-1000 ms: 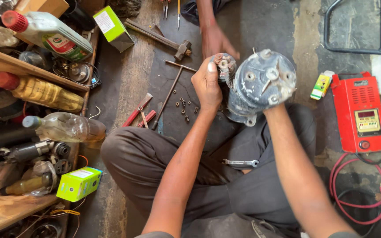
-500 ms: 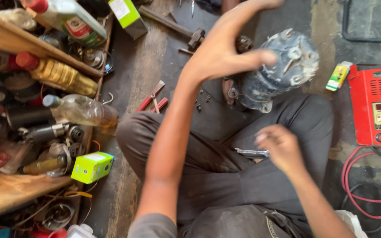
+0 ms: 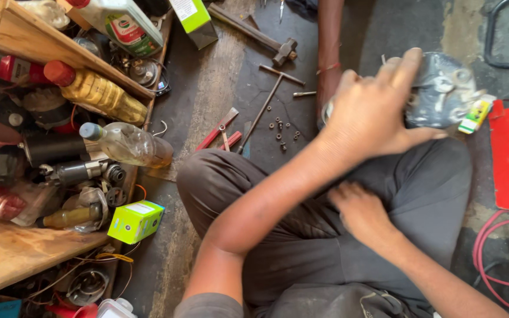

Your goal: The person disassembles a motor by removing nuts and bolts with a wrench, then uses a hammer to separate the housing and rotor. The person continues to separate components and uses a T-handle tool to adjust internal parts.

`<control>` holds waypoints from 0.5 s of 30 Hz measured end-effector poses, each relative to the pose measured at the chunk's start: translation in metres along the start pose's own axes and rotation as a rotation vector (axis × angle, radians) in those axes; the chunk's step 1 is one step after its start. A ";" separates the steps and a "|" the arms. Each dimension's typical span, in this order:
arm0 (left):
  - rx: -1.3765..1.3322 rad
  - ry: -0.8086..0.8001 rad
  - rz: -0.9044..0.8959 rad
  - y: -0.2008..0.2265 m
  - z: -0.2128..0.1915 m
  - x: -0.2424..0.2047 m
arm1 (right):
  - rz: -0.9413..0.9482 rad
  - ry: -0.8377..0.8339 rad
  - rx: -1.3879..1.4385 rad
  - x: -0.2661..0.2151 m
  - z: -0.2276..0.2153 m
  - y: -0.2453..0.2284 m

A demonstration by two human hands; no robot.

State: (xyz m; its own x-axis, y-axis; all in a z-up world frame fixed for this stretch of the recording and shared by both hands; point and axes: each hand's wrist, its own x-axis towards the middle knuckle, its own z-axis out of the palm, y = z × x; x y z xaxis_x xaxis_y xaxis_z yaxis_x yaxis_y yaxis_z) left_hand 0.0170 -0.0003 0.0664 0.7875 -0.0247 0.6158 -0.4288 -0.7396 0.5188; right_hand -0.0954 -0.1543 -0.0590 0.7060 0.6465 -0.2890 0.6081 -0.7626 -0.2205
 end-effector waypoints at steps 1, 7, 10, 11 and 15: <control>0.021 -0.035 -0.045 0.006 0.003 -0.004 | 0.060 0.020 0.027 0.006 0.003 0.005; 0.101 -0.135 -0.090 0.011 0.009 -0.004 | 0.049 0.114 0.546 0.064 0.047 0.008; -0.003 -0.150 -0.035 -0.004 0.004 -0.001 | -0.169 0.144 0.434 0.098 0.059 0.005; -0.047 -0.147 -0.020 -0.009 0.002 -0.001 | -0.214 0.122 0.327 0.111 0.060 0.004; -0.297 -0.176 -0.088 -0.029 -0.002 0.002 | -0.398 0.237 0.071 0.152 0.032 -0.008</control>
State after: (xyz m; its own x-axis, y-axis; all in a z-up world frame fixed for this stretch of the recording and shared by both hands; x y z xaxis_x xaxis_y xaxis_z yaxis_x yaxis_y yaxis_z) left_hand 0.0301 0.0227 0.0534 0.8804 -0.1042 0.4626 -0.4453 -0.5170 0.7311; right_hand -0.0043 -0.0501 -0.1309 0.4915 0.8695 0.0494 0.8278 -0.4488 -0.3365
